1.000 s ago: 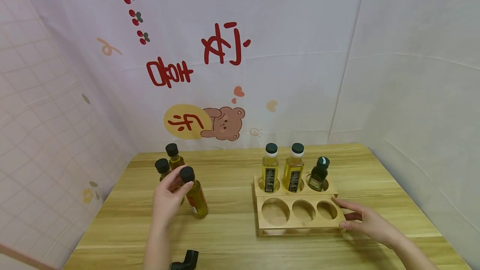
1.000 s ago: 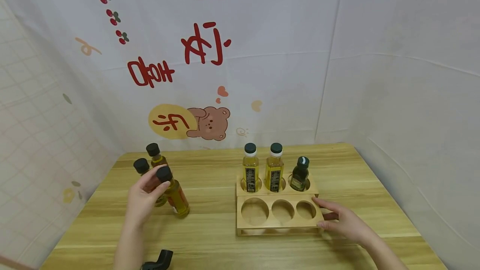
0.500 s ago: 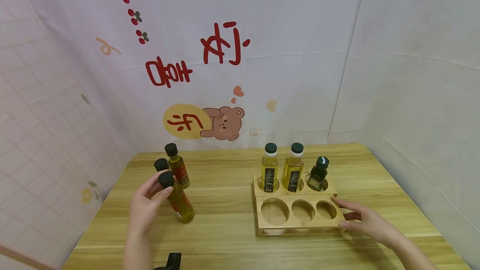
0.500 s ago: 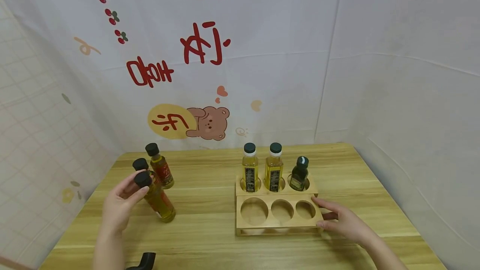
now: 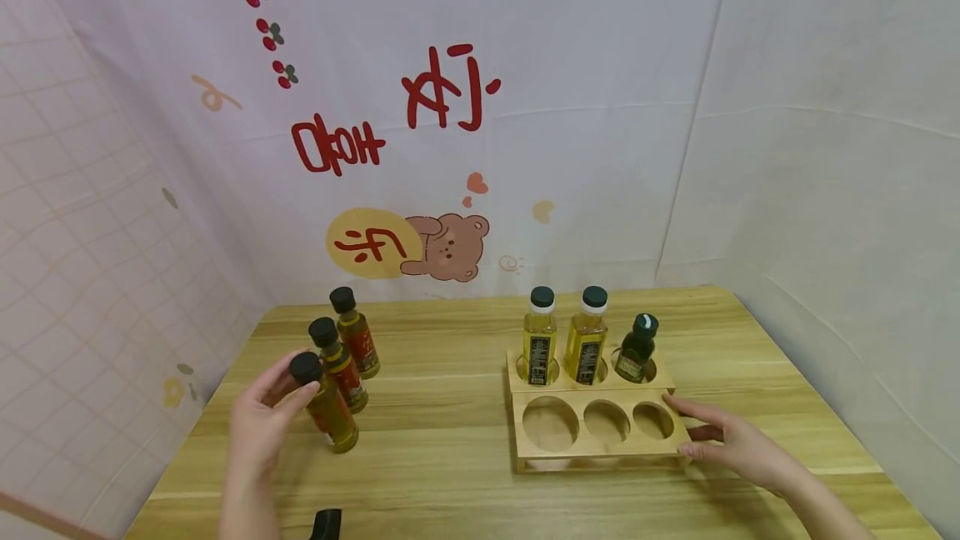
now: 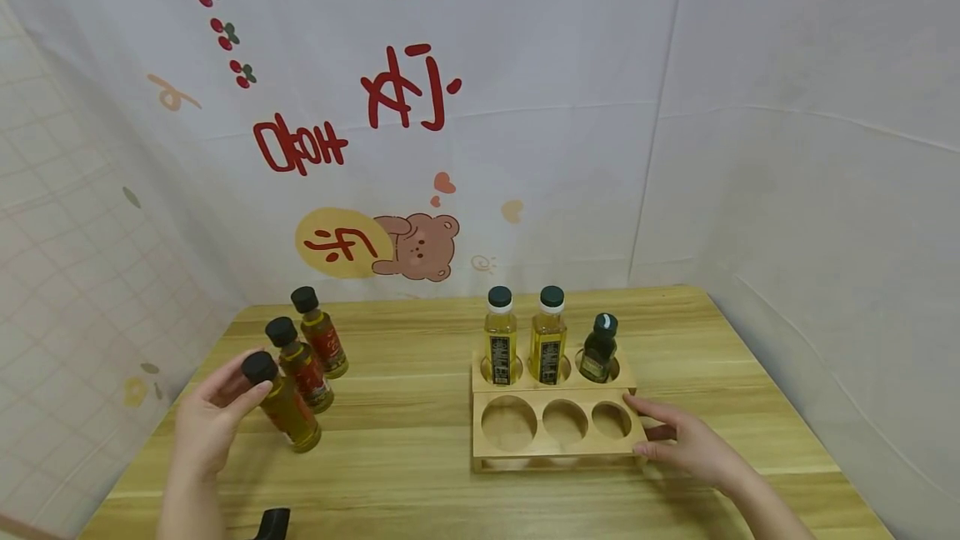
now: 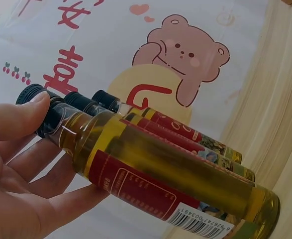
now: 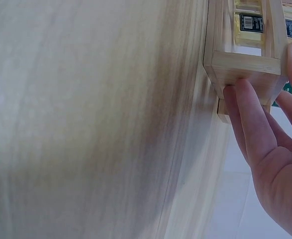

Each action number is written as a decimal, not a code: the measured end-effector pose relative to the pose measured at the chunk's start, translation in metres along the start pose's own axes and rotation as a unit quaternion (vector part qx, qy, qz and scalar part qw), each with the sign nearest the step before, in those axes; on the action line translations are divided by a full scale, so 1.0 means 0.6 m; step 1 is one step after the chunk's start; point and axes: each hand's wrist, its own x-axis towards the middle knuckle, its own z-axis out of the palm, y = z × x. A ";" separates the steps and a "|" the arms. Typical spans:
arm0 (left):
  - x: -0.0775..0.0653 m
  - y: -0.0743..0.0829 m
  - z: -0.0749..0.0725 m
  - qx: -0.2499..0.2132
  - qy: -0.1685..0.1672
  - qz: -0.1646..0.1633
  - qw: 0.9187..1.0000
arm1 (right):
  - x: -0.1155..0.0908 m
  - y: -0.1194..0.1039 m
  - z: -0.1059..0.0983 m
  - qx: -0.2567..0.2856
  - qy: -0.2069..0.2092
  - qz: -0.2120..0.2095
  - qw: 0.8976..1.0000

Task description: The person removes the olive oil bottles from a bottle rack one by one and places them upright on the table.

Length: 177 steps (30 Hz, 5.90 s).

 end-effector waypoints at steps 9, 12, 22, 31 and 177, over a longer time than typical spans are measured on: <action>-0.003 -0.003 -0.009 0.002 0.004 -0.012 1.000 | 0.000 0.002 0.003 -0.008 0.012 -0.009 1.000; -0.004 -0.003 -0.011 0.006 0.002 -0.009 1.000 | 0.000 0.002 0.003 -0.010 0.010 -0.010 1.000; -0.006 -0.005 -0.017 0.045 -0.009 0.005 0.999 | 0.002 0.009 0.001 0.003 -0.006 -0.015 1.000; -0.004 -0.002 -0.020 0.061 -0.024 0.002 0.998 | 0.003 0.009 0.000 -0.005 -0.004 -0.021 1.000; 0.035 0.140 0.409 -0.029 -0.240 0.142 0.960 | 0.002 0.000 0.001 -0.015 -0.007 -0.008 1.000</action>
